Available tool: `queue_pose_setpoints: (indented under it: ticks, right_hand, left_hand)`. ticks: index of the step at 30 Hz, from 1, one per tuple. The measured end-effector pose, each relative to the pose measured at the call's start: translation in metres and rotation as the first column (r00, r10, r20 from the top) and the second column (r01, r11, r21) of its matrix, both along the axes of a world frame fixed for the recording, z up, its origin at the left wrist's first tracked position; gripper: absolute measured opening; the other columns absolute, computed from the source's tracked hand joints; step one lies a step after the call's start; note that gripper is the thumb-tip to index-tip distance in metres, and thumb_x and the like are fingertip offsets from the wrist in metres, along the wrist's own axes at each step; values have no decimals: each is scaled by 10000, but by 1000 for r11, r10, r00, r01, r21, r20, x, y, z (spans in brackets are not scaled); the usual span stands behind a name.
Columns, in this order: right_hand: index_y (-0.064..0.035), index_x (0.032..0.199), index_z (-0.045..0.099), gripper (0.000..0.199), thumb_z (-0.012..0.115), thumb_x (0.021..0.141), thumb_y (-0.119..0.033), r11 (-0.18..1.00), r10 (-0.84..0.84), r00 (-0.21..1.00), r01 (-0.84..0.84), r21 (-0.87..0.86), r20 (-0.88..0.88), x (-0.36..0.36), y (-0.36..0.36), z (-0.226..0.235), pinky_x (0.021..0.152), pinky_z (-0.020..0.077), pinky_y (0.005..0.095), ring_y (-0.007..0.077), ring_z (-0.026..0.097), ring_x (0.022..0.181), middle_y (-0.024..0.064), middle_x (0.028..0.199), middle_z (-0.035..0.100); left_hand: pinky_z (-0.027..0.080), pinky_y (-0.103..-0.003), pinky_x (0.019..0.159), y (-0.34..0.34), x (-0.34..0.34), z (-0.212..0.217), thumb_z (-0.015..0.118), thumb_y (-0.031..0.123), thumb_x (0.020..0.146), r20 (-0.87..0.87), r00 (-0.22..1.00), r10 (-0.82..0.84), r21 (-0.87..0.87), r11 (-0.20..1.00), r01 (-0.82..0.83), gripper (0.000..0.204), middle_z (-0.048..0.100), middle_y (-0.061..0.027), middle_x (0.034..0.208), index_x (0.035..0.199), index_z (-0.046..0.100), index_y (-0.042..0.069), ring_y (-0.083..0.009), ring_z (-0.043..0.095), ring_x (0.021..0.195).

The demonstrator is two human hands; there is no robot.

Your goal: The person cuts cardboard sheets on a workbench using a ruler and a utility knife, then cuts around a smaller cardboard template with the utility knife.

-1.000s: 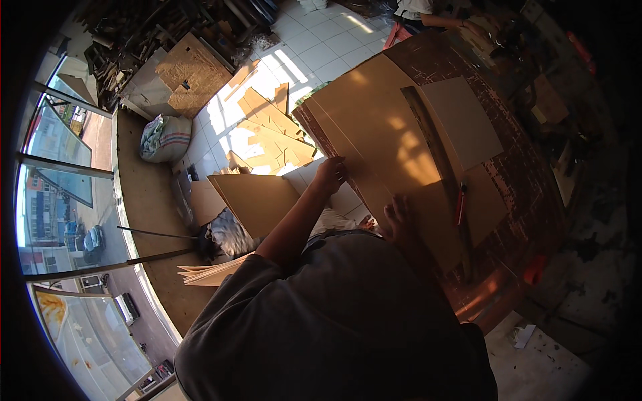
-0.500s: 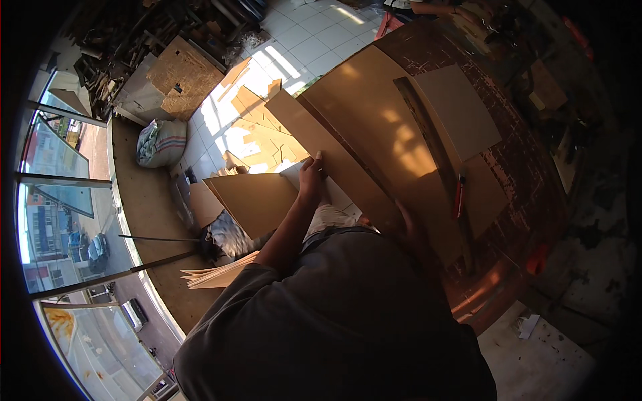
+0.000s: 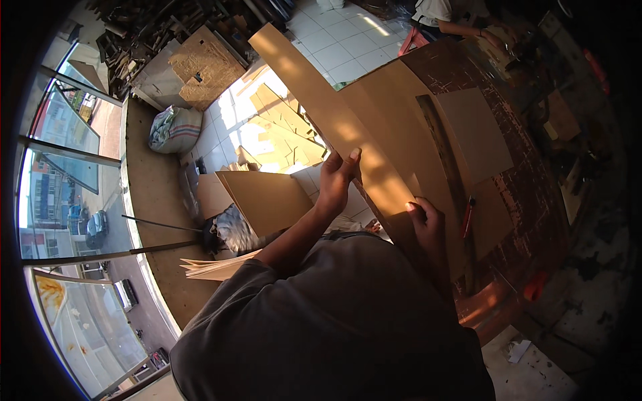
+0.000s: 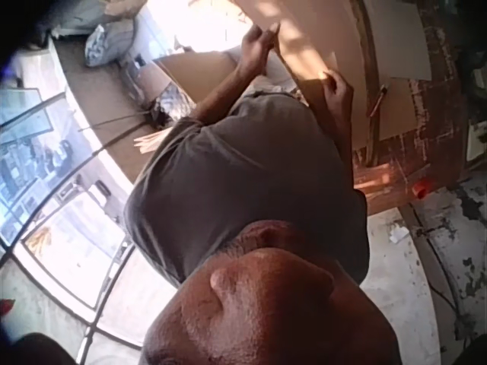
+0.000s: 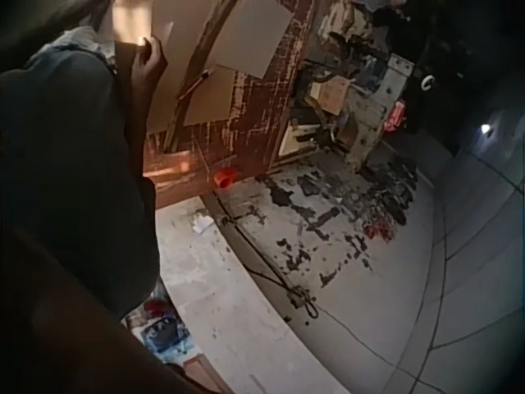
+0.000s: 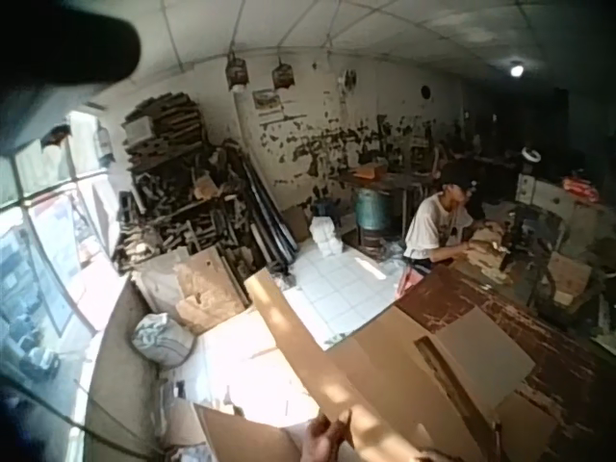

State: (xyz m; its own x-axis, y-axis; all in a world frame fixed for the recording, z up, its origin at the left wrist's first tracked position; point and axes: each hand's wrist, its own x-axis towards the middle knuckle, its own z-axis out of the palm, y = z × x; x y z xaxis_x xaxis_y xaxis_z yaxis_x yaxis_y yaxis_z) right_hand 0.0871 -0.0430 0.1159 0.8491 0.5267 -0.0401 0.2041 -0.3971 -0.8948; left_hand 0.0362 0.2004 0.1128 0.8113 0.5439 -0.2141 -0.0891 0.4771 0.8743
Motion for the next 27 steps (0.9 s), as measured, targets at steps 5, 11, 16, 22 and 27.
queue_pose_setpoints:
  ticks: [5,11,16,22,27]
  right_hand:
    - [-11,1277,607,348,648,977,-182,983,101,994,-92,160,-52,4,45,25,754,526,318,158,662,803,105,879,682]
    - [-47,1282,612,351,669,967,-192,979,83,974,-39,202,-212,7,28,-13,698,520,305,149,656,747,89,861,674]
    - [-54,1157,662,221,654,970,-171,992,113,987,-106,69,-111,6,4,-36,702,527,325,161,677,764,114,836,701]
    - [-27,1123,655,189,651,967,-133,997,62,985,-54,56,-158,-5,-6,-44,647,532,307,154,677,717,107,831,706]
    - [-20,1123,651,181,640,969,-113,993,74,989,-61,104,-131,-3,-4,-40,655,548,306,162,689,710,112,850,710]
  left_hand:
    - [484,-264,739,48,-5,26,563,225,1043,48,958,283,72,956,-285,232,638,-14,955,1150,602,23,-101,577,827]
    - [481,-360,763,265,-19,-38,568,291,1034,-57,972,226,91,971,-220,282,630,-34,940,1108,590,20,-145,569,807]
    - [462,-470,953,323,-44,-99,741,356,899,-455,588,669,515,736,-439,907,519,-252,1374,1544,250,-53,-298,582,1095]
    - [394,-330,568,218,-77,-185,724,262,900,-612,733,297,174,955,-241,601,524,-36,801,1372,521,-50,-100,455,715]
    - [492,-388,803,123,-99,-262,736,372,894,-708,698,-110,144,944,295,505,691,-88,1126,1283,651,62,-248,634,930]
